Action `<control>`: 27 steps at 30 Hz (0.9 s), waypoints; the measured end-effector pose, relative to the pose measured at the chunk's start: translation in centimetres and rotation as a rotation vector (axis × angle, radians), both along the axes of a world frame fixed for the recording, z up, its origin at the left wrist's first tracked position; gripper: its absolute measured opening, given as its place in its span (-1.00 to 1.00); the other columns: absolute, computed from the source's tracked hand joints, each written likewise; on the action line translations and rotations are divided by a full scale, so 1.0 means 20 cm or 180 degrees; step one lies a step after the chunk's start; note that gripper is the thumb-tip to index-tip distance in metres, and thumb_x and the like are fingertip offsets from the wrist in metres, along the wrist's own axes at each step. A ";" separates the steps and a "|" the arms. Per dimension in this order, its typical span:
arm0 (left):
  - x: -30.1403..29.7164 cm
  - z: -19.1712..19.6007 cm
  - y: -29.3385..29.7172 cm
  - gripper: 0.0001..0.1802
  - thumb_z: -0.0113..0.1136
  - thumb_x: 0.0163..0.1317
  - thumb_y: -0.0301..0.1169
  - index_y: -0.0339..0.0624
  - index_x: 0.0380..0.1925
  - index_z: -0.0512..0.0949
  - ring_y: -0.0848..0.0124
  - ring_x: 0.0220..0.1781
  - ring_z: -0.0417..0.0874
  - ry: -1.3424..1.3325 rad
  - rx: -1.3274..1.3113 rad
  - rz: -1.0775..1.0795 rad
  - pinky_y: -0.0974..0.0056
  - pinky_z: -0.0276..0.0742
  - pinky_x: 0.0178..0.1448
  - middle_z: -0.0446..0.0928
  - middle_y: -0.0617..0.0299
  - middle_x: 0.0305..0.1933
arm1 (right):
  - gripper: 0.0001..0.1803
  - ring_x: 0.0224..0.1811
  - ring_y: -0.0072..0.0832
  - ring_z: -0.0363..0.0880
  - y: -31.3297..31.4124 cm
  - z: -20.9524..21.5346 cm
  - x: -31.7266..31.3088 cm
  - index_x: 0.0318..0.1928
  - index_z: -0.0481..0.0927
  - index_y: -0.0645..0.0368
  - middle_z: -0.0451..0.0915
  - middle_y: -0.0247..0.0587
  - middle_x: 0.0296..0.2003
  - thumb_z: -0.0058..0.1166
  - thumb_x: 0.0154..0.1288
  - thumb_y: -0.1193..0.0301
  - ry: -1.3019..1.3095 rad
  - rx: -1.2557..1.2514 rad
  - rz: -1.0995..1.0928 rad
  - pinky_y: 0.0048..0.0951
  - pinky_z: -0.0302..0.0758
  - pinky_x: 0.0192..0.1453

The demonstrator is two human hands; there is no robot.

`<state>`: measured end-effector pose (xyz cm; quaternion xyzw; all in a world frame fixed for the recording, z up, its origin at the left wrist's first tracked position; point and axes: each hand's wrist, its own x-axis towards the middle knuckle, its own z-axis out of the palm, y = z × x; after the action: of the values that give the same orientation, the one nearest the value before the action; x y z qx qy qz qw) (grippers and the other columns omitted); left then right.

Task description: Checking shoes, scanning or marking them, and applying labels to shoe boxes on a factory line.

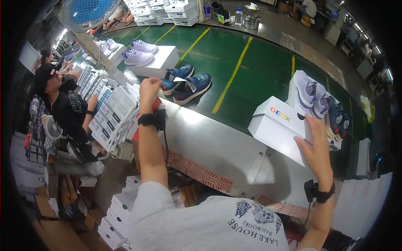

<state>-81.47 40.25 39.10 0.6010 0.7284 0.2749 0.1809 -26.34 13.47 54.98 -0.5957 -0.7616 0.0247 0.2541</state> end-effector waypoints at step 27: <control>1.33 0.66 -0.78 -0.11 0.25 0.24 -0.75 -0.07 0.48 0.05 0.49 -0.15 0.62 -0.3940 0.0659 -0.2805 0.38 0.59 -0.03 0.57 0.14 -0.12 | -0.47 0.14 -0.05 0.54 0.18 -0.09 -0.18 0.20 0.59 0.16 0.56 -0.02 0.10 0.38 0.23 0.35 0.0082 0.0711 0.0109 -0.17 0.50 0.22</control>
<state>-54.82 24.73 52.34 0.5862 0.1580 0.5307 0.5915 -30.04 16.97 53.22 -0.5501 -0.7664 -0.0483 0.3282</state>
